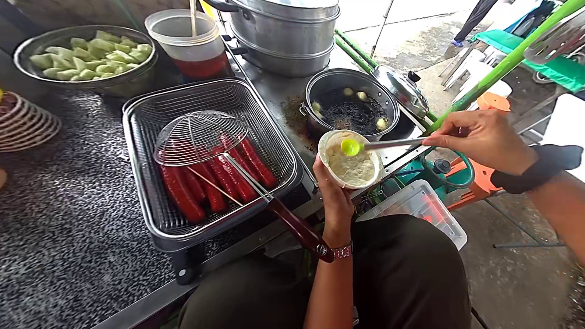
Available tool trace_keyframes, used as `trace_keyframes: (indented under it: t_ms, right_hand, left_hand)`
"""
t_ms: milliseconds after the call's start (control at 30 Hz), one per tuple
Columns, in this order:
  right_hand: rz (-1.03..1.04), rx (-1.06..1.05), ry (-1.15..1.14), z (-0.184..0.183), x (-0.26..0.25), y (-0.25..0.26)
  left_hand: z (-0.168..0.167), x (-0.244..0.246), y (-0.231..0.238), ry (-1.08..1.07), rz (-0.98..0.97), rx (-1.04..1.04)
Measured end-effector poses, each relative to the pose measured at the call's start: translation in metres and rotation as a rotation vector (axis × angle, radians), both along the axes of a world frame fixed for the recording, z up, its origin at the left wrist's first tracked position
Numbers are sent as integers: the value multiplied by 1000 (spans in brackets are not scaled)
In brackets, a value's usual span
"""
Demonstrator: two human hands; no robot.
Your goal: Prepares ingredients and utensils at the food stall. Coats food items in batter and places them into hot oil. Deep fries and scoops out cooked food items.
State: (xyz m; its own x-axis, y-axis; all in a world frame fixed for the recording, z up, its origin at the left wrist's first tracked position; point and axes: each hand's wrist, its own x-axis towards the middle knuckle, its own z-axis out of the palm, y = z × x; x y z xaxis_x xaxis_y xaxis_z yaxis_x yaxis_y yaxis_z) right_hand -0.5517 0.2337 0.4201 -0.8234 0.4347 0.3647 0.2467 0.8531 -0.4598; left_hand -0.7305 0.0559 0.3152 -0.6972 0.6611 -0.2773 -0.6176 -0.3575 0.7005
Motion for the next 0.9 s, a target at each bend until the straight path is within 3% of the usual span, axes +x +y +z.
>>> trace_keyframes:
  t_ms: [233,367,467,633,733,800,900]
  right_hand:
    - [296,608,-51,28,-8,-12]
    - [314,606,-112,33,-17,-20]
    - [163,309,-158,25,-14,-26]
    - [-175,-702,-148,7,-14,-24]
    - [-350,-974,-125,-6,-17,-3]
    - [-441,-730,-120,-18,-24,12]
    - [-450,-48,-214,-34,-29,25]
  left_hand:
    - [1,2,-1,66,-46,-37]
    - [1,4,-1,117,-38,-60]
    - [-2,4,0,164,-10,-92]
    - [-10,3,4,221,16,-98]
    - [-10,4,6,173,41,-92]
    - [-11,5,7,155,59,-79]
    - [-9,6,7,127,65,-67]
